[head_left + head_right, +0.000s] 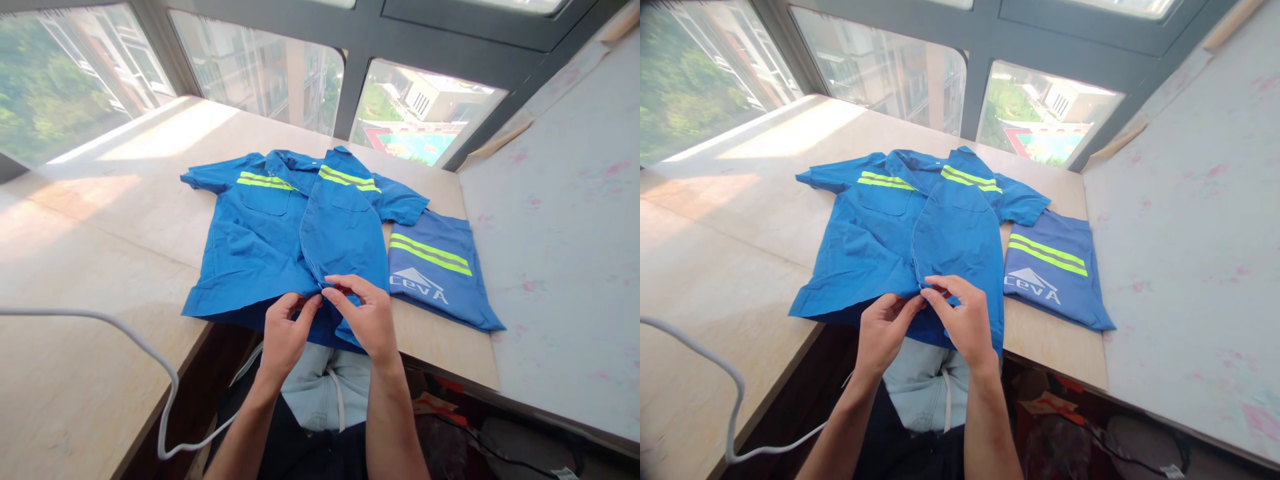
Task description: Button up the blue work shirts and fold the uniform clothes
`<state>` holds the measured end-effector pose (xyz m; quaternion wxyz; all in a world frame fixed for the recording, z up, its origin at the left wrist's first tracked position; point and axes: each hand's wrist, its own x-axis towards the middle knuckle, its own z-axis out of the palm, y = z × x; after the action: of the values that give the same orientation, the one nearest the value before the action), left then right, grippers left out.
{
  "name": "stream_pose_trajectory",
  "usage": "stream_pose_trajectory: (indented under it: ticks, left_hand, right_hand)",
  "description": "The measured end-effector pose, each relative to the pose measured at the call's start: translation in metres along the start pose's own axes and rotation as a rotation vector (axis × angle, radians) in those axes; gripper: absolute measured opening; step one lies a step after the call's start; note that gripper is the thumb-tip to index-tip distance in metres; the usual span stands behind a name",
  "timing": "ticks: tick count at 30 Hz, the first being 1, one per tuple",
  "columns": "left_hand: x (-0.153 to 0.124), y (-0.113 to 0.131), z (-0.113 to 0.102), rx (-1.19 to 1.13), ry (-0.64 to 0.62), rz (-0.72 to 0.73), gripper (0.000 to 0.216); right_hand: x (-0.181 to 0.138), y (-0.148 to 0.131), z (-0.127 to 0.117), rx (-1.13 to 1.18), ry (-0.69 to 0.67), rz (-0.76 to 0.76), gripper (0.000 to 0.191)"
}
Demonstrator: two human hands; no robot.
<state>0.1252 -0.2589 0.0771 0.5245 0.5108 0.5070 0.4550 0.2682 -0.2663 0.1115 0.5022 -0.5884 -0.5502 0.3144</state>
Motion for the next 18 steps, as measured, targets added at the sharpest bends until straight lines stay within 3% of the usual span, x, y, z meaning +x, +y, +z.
stream_pose_trajectory:
  ticks: [12,18]
  left_hand:
    - [-0.005,0.008,0.006,-0.084,-0.029,-0.049,0.021]
    - [-0.005,0.011,0.006,-0.063,-0.046,-0.037,0.019]
  right_hand:
    - [-0.001,0.001,-0.002,-0.066,-0.066,-0.066,0.02]
    - [-0.001,0.002,-0.001,-0.084,-0.024,-0.038,0.015]
